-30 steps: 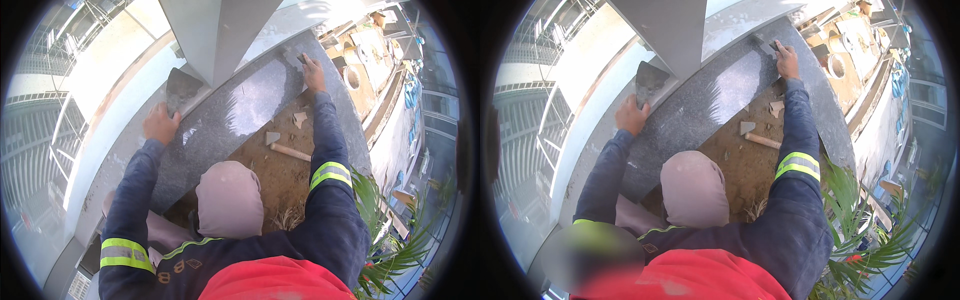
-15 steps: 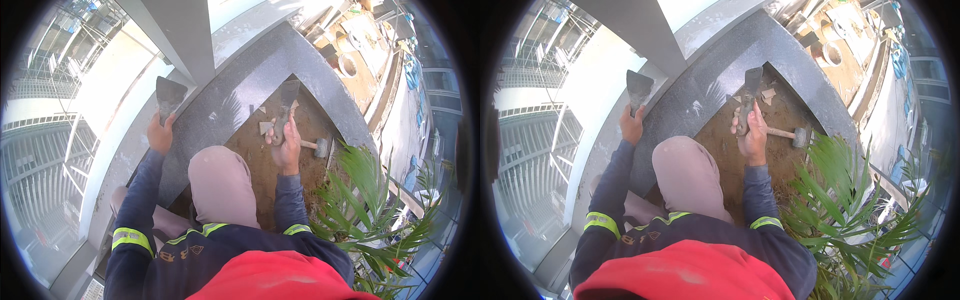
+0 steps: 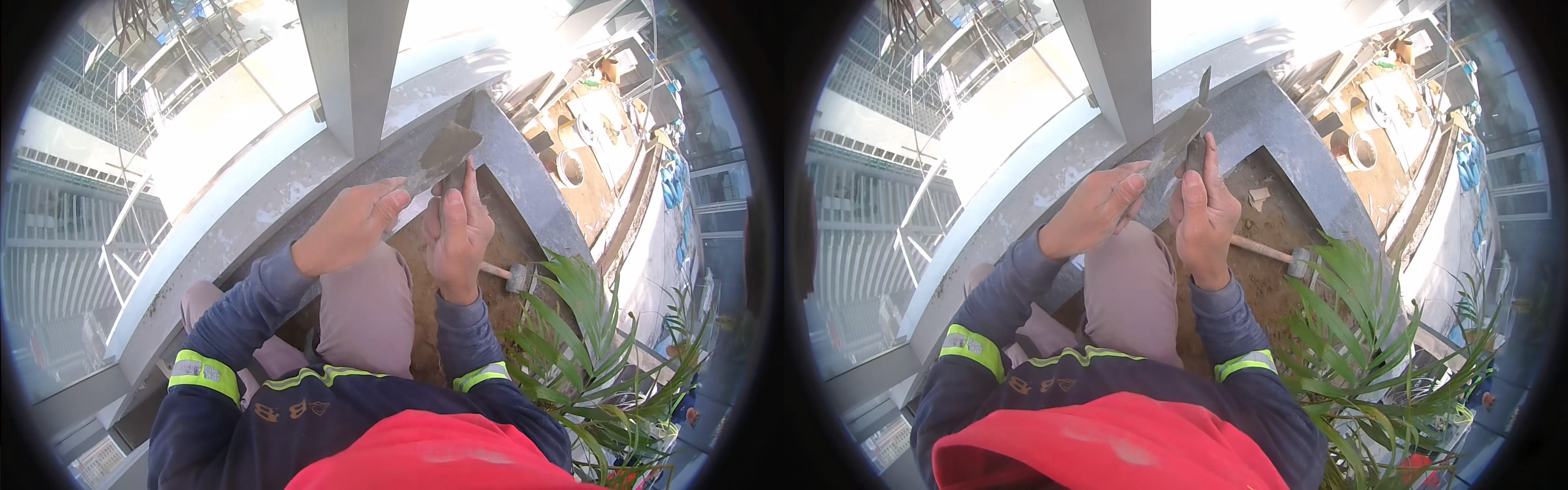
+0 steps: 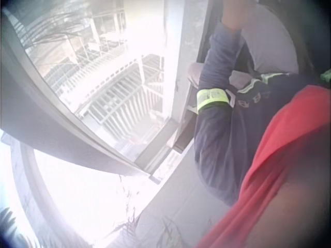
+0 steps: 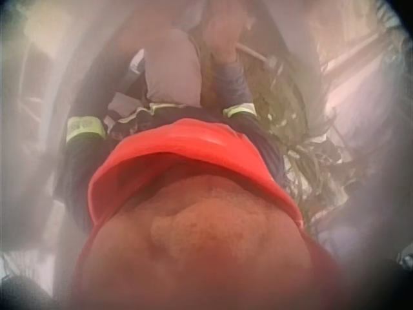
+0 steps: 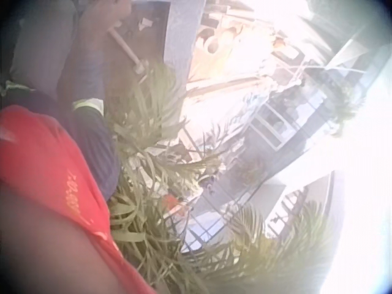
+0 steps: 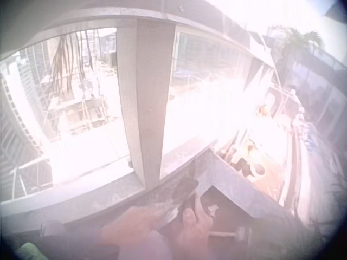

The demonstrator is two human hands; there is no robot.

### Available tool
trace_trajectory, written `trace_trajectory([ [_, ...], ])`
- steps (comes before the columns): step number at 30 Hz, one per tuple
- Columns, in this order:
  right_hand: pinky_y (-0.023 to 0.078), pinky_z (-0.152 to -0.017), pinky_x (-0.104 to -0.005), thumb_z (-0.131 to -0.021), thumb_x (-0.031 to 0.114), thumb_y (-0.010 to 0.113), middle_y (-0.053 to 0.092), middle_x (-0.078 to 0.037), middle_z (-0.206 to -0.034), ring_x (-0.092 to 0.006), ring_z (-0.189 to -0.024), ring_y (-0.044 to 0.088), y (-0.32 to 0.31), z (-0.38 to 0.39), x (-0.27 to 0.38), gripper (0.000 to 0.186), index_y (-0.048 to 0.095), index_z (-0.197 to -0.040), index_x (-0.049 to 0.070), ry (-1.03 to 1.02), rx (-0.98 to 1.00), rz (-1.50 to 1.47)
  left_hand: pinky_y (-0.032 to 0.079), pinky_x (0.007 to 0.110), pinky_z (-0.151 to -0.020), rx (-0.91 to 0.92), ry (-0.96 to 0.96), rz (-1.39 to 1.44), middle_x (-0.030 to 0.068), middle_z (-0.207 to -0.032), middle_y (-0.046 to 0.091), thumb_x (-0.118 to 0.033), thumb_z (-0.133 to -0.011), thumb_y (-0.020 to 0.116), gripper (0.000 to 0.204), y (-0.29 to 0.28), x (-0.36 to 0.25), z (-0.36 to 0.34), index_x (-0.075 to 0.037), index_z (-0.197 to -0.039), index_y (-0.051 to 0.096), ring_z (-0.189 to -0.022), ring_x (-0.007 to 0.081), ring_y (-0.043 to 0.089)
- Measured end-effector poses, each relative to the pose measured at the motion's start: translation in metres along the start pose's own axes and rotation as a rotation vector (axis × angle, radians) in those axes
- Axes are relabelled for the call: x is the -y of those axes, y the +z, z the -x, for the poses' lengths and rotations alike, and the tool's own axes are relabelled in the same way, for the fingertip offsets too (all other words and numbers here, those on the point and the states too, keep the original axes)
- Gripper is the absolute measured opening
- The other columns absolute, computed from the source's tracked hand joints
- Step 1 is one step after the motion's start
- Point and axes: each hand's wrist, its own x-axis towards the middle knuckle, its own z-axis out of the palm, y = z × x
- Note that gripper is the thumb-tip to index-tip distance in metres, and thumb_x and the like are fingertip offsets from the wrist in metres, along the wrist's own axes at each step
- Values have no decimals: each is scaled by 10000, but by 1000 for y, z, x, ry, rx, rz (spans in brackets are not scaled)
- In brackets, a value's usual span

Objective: The person applies grout to the joints between stone tiles on a curved surface using a trowel and a smaller tool. They repeatedly scoop grout and press it into the seams, smoothing the surface along the edge of the structure.

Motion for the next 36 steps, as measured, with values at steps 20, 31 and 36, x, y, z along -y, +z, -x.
trace_trajectory([
  [20, 404, -440, -227, -1113, 421, 423, 617, -58, -812, -78, -521, 501, -2, 26, 28, 489, 550, -1221, -39, 392, 243, -432, 385, 233, -469, 196, -37, 365, -26, -754, 542, -614, -1064, 368, 730, -6, 26, 0, 6, -1390, 574, -513, 65, 473],
  [31, 467, -551, -243, -1091, 220, 486, 650, -73, -885, -124, -624, 570, -20, 28, 45, 425, 538, -1376, -91, -15, -21, 329, 385, 213, -433, 15, 36, 365, -4, -766, 537, -643, -1039, 379, 803, -15, 40, -9, 79, -1362, 519, -514, 64, 482],
  [36, 486, -658, -304, -1025, 60, 525, 630, -129, -904, -186, -723, 586, 9, 38, 39, 448, 500, -1446, -89, -534, -4, 790, 377, 216, -450, -39, 91, 420, -10, -756, 537, -691, -1019, 368, 844, 1, 45, -23, 71, -1341, 535, -517, 64, 479],
])
